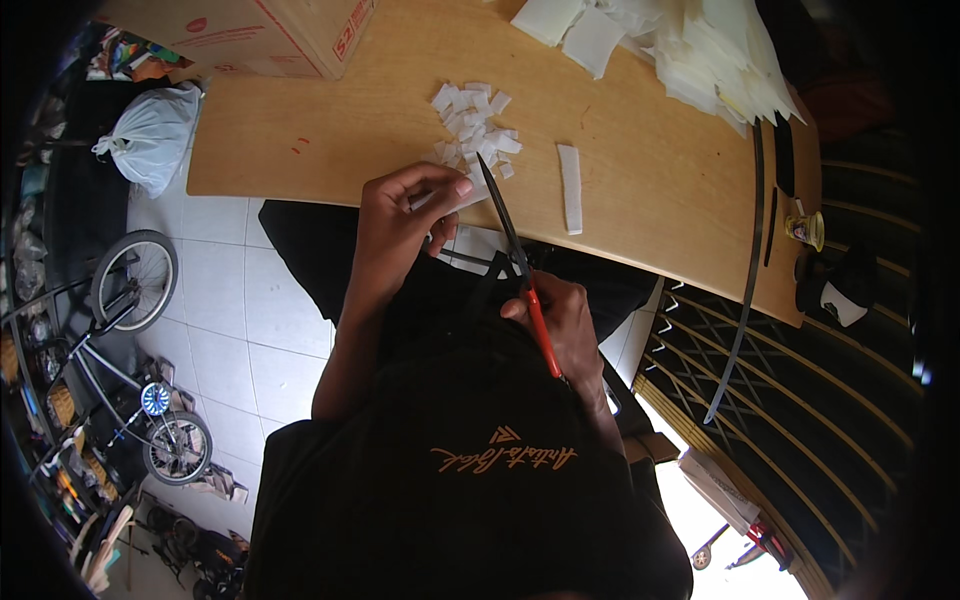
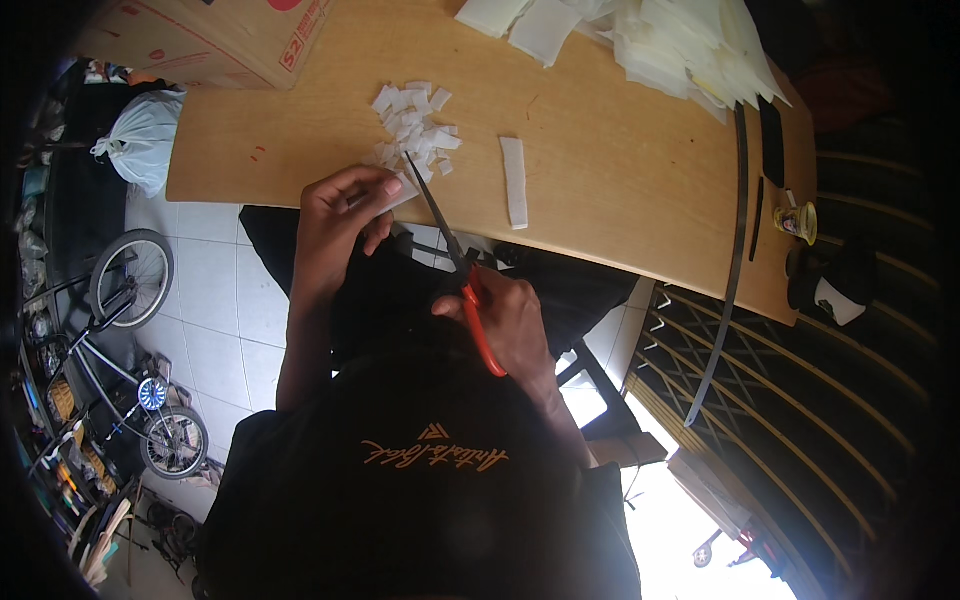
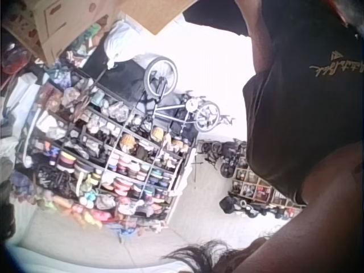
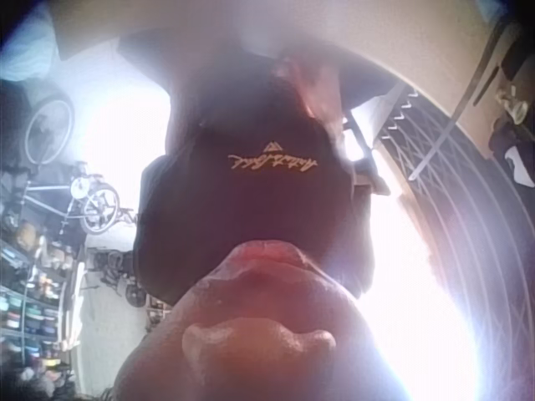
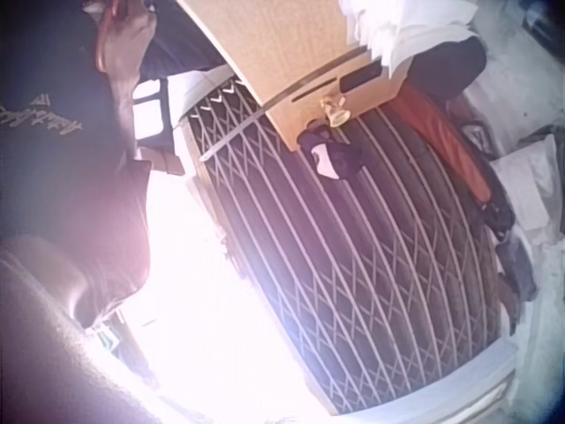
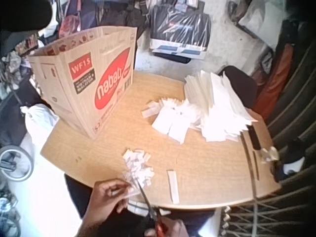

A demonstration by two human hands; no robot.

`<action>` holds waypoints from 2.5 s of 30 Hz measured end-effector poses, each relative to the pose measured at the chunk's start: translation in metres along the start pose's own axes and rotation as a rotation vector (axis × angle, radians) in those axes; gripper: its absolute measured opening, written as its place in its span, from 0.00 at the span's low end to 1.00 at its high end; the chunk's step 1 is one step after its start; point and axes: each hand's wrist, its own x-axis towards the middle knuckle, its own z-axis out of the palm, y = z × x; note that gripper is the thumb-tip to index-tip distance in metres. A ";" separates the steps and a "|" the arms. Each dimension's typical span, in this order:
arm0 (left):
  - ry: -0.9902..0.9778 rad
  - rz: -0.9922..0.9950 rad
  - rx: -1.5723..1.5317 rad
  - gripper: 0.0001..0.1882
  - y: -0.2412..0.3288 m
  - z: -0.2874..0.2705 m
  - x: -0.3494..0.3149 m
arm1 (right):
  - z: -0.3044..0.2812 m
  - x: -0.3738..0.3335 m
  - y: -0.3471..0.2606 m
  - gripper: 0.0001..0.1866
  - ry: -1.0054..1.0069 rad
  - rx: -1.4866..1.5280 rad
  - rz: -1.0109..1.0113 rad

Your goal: The person uses shears to cut several small rectangular pieces of white textile material from larger strips and places the cut pieces into a cardboard box.

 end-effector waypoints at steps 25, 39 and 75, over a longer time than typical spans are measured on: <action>-0.005 0.121 -0.141 0.10 -0.014 0.002 0.004 | 0.002 0.007 -0.009 0.32 -0.027 -0.147 -0.037; -0.003 0.105 -0.111 0.12 -0.011 0.003 0.004 | 0.005 0.009 -0.008 0.28 0.080 -0.065 -0.048; 0.127 0.148 -0.186 0.09 -0.012 0.012 -0.003 | 0.012 0.010 -0.005 0.29 0.103 -0.077 -0.071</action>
